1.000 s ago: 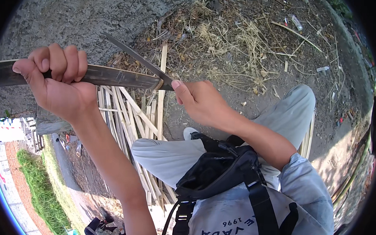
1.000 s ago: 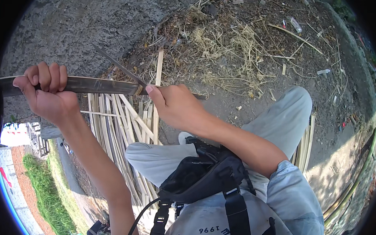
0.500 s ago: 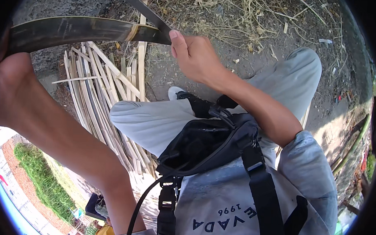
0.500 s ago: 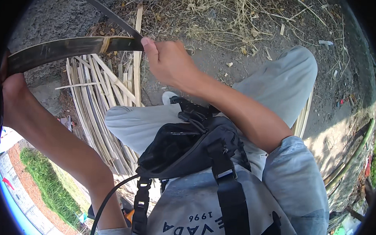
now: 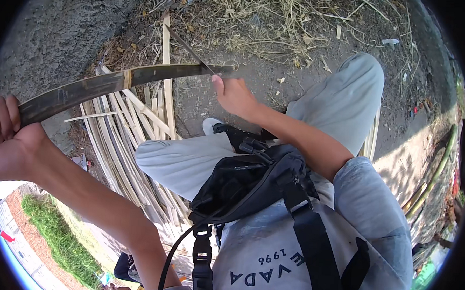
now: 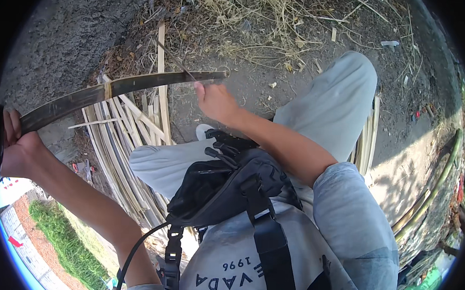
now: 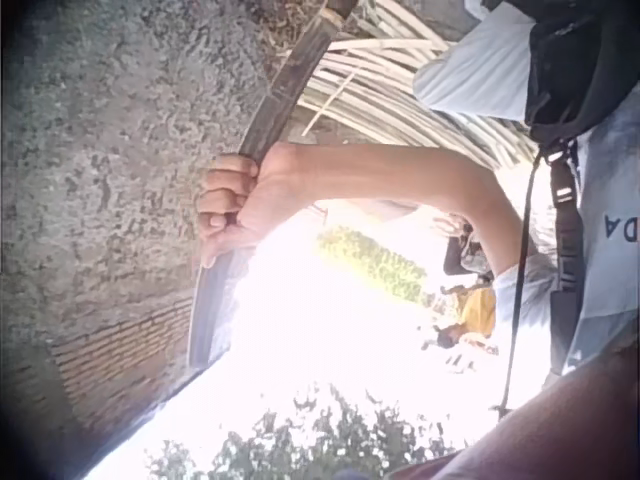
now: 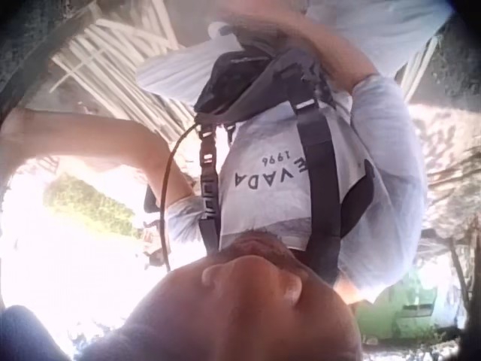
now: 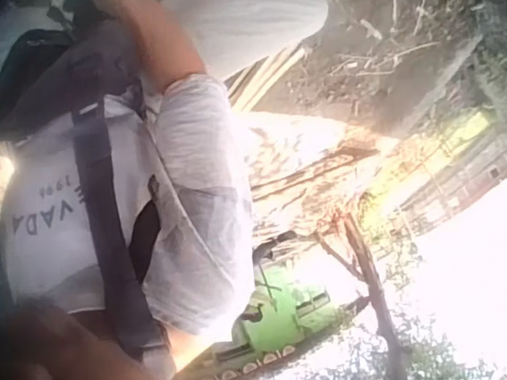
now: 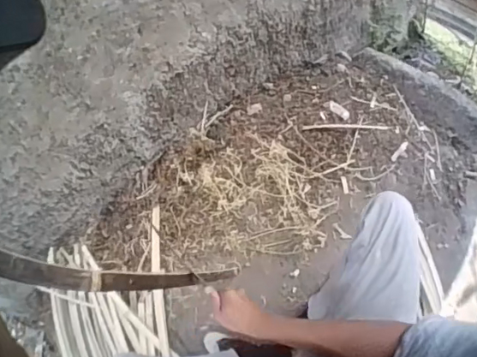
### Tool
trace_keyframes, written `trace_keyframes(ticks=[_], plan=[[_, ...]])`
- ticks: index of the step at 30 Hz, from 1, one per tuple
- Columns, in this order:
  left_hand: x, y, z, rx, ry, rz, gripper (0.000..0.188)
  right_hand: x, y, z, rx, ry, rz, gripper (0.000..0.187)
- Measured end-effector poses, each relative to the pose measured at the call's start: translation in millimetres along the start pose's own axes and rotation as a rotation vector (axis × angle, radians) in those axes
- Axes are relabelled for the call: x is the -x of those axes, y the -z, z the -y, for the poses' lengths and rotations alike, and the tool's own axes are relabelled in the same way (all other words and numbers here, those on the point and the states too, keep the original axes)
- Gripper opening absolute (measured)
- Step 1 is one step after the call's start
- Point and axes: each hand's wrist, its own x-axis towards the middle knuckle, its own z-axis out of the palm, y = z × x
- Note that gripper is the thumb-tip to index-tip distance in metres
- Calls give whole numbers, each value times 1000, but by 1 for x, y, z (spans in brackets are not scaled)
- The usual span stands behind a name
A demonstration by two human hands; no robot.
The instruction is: The person scrapes the outer layer of a long bamboo strip with a machete to smooth the surface.
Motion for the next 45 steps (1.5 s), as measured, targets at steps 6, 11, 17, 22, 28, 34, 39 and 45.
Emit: trace_keyframes(ticks=[6, 11, 17, 22, 28, 34, 39, 45], plan=[[-20, 50, 25, 287, 150, 194, 23, -5, -1, -21, 48, -152, 66, 59], [-35, 71, 18, 429, 180, 362, 42, 10, -9, -16, -11, -20, -6, 60], [-16, 79, 28, 506, 276, 248, 43, -5, 16, -64, 270, -142, 164, 61], [-14, 75, 22, 513, 274, 262, 41, 19, 21, 1, 130, -2, 100, 58], [-12, 56, 17, 506, 265, 221, 46, 5, 5, -105, 275, -271, 251, 52], [-6, 51, 8, 539, 291, 269, 46, 24, 35, 3, 214, 38, 41, 53], [5, 49, 2, 579, 261, 271, 52, 40, 72, 6, 376, 35, 68, 51], [4, 34, -8, 667, 274, 327, 56, 49, 106, -17, 314, -212, -86, 50]])
